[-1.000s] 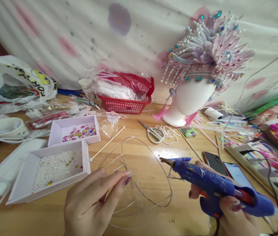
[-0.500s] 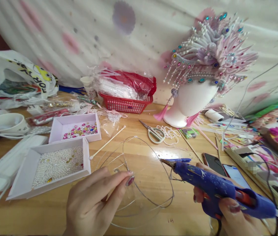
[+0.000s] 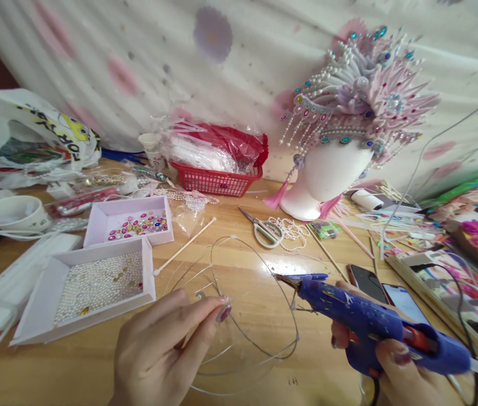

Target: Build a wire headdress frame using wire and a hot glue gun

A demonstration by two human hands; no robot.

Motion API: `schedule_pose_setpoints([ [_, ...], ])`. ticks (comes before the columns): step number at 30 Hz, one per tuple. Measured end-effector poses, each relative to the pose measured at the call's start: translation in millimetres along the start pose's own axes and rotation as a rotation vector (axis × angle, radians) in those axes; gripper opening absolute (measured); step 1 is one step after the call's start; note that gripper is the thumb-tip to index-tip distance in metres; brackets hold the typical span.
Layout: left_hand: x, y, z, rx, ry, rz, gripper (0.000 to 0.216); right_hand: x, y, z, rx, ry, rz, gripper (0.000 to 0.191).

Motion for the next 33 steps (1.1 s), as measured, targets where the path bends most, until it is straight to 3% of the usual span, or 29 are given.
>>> schedule_pose_setpoints([
  [3,0.6,0.0,-0.2,-0.023,0.006,-0.011,0.013,6.8,-3.5,2.3,-0.063,-0.001,0.000,0.060],
  [11,2.0,1.7,-0.9,-0.009,-0.025,-0.009,0.014,27.3,-13.7,-7.7,0.031,0.088,0.019,0.049],
  [20,1.9,2.9,0.5,0.039,0.007,0.013,0.009,30.4,-18.5,2.9,-0.028,0.027,-0.183,0.040],
  [24,-0.2,-0.7,3.0,-0.020,0.052,0.014,0.011,50.0,-23.2,7.4,-0.031,0.084,-0.232,0.036],
  [30,-1.8,-2.8,4.7,-0.035,0.089,0.025,0.014,76.6,-32.5,6.1,-0.091,0.041,-0.310,0.019],
  [33,-1.5,-1.9,4.4,-0.053,0.079,0.035,0.014,84.9,-28.8,5.4,-0.058,0.045,-0.367,0.022],
])
Point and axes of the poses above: each hand's wrist, its own z-axis towards the middle knuckle, its own y-axis out of the palm, x = y × z, the point moved 1 cm from there along z, towards the middle knuckle, and after that the axes turned 5 degrees about y, right-handed, at the moved point
